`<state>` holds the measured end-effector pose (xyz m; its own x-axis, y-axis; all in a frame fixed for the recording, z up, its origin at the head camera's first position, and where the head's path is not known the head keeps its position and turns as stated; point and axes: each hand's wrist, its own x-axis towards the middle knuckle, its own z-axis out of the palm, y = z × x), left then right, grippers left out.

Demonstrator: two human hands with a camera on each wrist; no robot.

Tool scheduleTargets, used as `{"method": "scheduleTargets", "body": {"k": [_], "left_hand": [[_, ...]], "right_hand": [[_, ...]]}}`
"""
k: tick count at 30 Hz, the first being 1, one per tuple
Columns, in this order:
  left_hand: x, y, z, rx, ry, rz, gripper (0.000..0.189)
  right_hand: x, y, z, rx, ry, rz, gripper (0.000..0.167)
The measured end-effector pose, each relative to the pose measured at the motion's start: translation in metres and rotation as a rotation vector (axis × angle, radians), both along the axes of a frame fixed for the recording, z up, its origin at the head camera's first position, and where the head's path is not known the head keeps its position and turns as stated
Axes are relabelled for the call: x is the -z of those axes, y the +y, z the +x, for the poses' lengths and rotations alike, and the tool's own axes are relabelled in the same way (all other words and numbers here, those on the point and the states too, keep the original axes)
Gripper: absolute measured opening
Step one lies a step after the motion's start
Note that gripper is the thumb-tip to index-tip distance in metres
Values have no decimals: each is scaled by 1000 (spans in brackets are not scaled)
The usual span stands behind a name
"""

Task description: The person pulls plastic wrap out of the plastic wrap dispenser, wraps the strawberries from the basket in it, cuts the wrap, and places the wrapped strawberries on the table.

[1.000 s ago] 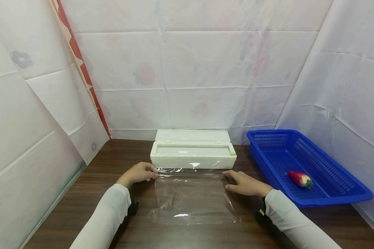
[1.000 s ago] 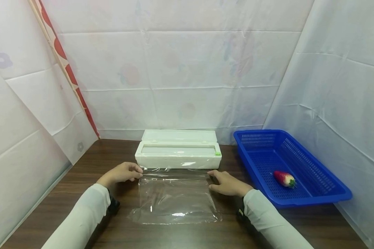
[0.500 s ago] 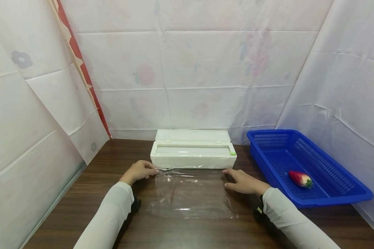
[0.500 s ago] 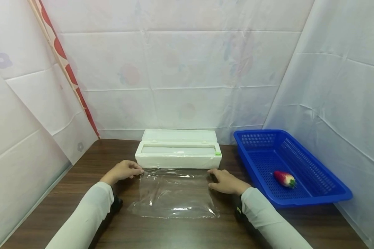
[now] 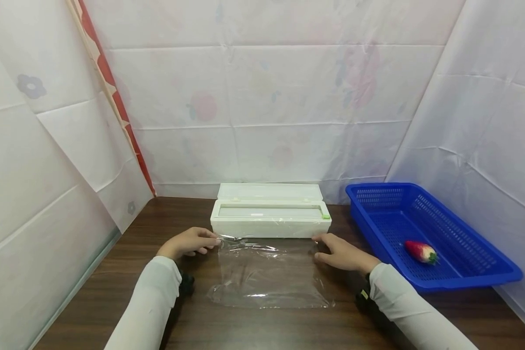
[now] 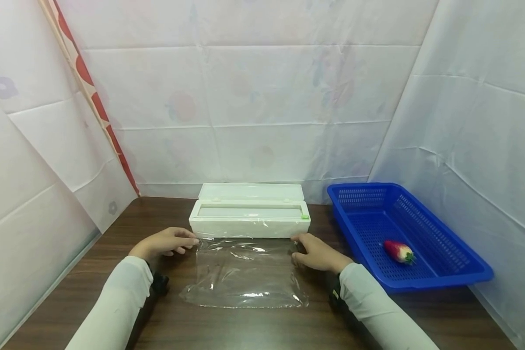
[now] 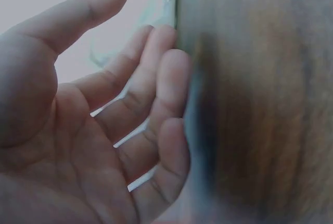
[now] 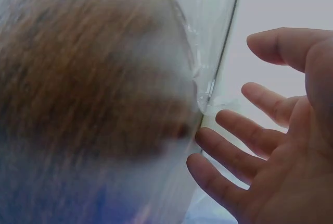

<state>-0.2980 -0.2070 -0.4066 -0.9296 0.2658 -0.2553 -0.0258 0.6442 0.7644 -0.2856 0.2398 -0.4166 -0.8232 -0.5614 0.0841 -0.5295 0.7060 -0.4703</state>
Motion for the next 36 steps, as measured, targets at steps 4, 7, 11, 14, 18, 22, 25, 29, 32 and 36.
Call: {"method": "scheduleTargets", "body": {"k": [4,7,11,14,18,22,25,29,32,36], "left_hand": [[-9,0,5,2,41,-50,47],[-14,1,8,8,80,-62,46],[-20,2,13,8,117,-56,45],[-23,3,16,12,153,-61,43],[-27,7,19,36,242,-77,38],[-29,11,20,47,339,-92,34],[-28,14,21,41,392,-91,31],[-26,17,22,67,458,-68,27],[-24,22,23,139,517,-35,25],[-23,30,25,200,604,-21,22]], "right_hand": [[-6,2,2,17,0,3,50],[-11,2,2,26,-10,4,50],[-15,2,3,31,-18,21,50],[-17,3,5,30,-16,28,49],[-21,4,6,22,-12,23,49],[-28,4,8,23,-25,18,49],[-34,4,11,20,-34,24,52],[-45,4,16,-10,-14,36,55],[-57,2,22,-24,16,45,56],[-74,2,29,-30,60,51,54]]}}
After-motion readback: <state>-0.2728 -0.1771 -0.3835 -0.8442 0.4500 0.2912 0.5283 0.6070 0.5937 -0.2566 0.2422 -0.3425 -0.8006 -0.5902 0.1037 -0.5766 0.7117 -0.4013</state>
